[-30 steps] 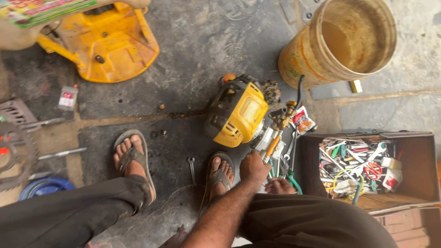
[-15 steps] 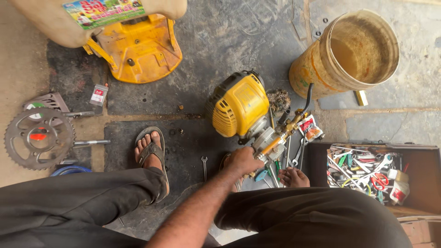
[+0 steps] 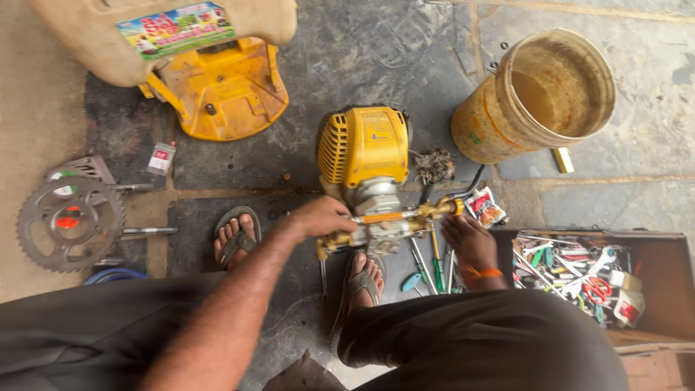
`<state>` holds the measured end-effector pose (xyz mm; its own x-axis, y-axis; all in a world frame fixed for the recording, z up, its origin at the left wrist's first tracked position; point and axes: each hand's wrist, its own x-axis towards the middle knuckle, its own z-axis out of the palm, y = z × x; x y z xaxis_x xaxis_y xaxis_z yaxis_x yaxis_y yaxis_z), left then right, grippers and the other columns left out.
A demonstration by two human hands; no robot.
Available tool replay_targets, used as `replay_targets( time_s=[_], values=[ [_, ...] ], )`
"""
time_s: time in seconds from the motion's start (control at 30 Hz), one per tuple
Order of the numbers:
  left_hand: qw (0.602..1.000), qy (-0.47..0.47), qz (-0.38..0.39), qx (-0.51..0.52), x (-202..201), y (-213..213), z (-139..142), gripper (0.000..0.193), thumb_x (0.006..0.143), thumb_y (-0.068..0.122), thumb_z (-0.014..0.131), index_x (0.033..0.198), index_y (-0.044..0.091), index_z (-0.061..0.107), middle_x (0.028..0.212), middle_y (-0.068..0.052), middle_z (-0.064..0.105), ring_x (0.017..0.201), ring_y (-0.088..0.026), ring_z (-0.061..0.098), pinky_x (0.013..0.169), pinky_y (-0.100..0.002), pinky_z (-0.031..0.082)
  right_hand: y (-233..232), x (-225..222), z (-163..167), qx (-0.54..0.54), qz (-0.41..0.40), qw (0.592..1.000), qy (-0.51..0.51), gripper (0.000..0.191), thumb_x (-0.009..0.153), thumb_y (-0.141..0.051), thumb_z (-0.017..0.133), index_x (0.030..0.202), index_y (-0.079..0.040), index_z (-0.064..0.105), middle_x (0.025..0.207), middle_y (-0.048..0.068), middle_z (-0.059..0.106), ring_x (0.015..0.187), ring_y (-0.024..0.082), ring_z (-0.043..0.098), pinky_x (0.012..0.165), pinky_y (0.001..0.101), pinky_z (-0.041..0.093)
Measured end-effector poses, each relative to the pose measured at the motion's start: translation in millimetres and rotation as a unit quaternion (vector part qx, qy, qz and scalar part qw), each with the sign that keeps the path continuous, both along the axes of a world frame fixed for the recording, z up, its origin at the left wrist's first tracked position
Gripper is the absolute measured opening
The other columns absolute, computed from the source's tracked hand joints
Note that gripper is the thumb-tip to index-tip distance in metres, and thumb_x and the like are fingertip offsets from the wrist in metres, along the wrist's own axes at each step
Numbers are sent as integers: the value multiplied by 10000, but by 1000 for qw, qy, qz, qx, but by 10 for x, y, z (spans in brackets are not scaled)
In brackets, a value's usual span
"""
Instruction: The person uses a wrench to loosen and remove bolts from a small yellow engine mounted on a sprayer frame. They detach the engine, set it aside, and then reattach it, tightening the bolts back in place.
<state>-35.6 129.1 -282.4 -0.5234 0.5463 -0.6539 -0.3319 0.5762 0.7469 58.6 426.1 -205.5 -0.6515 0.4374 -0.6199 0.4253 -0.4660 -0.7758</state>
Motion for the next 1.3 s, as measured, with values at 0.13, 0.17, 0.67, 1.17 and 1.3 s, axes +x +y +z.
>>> replay_targets(
  time_s=[0.13,0.17,0.67,1.17,1.3],
  values=[
    [1000,-16,-14,17,-159,-150,125,397,763,316,770,1068,66,798,891,-81,791,764,-156,717,704,-322,562,-153,-130,-255,-121,-54,991,-6,347,1044,-183,403,1277,-7,590,1128,118,731,1046,267,693,1026,479,517],
    [999,-27,-10,20,-178,-176,153,392,758,308,771,1068,70,797,887,-68,790,764,-144,713,705,-318,558,-150,-122,-311,-143,-51,988,-14,375,1048,-199,372,1270,-4,602,1119,122,738,1046,268,689,1035,485,507],
    [993,-13,90,71,-759,-529,698,442,842,338,739,1227,123,733,1073,-38,787,986,-146,700,881,-315,534,47,-316,-222,-2,98,994,50,269,1073,-268,545,1221,-108,703,871,47,704,884,167,670,877,344,550],
    [941,142,286,114,-218,-32,225,357,857,350,742,1055,53,753,890,-71,771,782,-172,725,703,-311,573,259,-823,-185,180,153,956,174,306,1074,-236,581,1290,-38,669,1202,101,732,1055,194,713,873,328,576],
    [894,187,401,70,155,575,263,346,895,374,724,1070,75,725,977,-114,788,854,-215,755,751,-353,584,254,-800,-127,152,192,958,152,311,1069,-237,564,1302,-54,657,1237,96,727,1068,207,710,894,350,578]
  ],
)
